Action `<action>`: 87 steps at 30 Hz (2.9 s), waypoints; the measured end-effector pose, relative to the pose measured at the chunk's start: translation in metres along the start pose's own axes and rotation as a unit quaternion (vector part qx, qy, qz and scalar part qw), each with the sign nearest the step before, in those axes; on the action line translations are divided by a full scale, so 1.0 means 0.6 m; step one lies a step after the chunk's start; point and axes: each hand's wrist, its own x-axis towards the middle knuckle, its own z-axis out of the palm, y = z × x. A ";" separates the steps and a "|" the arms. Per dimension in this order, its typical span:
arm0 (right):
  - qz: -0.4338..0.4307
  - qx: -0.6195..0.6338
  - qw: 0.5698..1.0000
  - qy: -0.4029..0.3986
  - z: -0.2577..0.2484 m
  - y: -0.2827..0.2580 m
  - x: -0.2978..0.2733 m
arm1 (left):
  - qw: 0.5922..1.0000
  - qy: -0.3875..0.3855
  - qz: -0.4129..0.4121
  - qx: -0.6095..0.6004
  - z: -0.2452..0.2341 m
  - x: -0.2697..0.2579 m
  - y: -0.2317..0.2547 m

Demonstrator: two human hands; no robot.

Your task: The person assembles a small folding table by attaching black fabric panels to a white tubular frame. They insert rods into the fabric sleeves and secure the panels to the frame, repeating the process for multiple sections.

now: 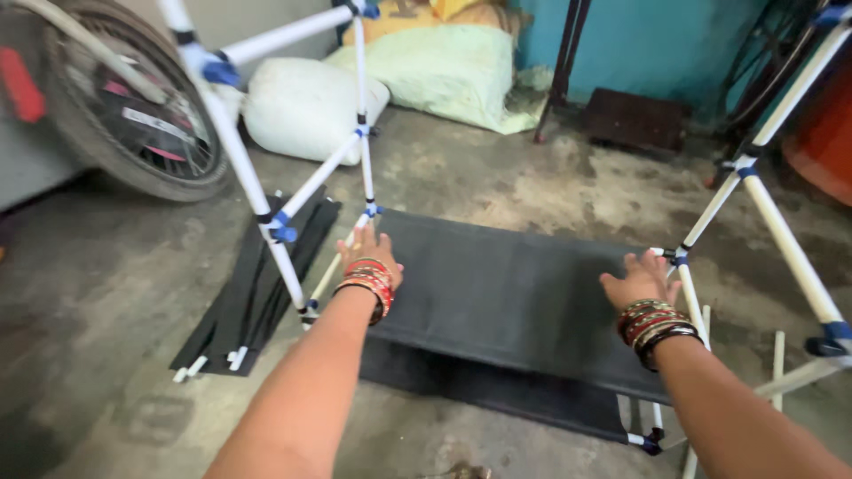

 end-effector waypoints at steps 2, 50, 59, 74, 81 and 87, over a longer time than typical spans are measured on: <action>-0.039 -0.002 0.999 0.012 -0.044 -0.021 -0.037 | 1.000 0.001 0.019 0.018 -0.043 -0.057 0.011; -0.537 0.168 0.799 -0.212 0.050 -0.838 -0.500 | 0.972 -0.072 -0.207 -0.084 0.069 -0.145 -0.609; -0.521 0.223 0.793 -0.225 0.165 -0.859 -0.470 | 0.954 -0.004 -0.263 -0.145 0.244 -0.028 -0.620; -0.456 0.303 0.803 -0.235 0.262 -0.881 -0.483 | 0.959 0.048 -0.263 -0.089 0.321 0.034 -0.582; -0.447 0.323 0.805 -0.218 0.267 -0.873 -0.470 | 0.933 0.107 -0.277 -0.205 0.359 0.046 -0.651; -0.436 0.332 0.808 -0.217 0.258 -0.872 -0.474 | 0.944 0.064 -0.287 -0.152 0.328 0.032 -0.629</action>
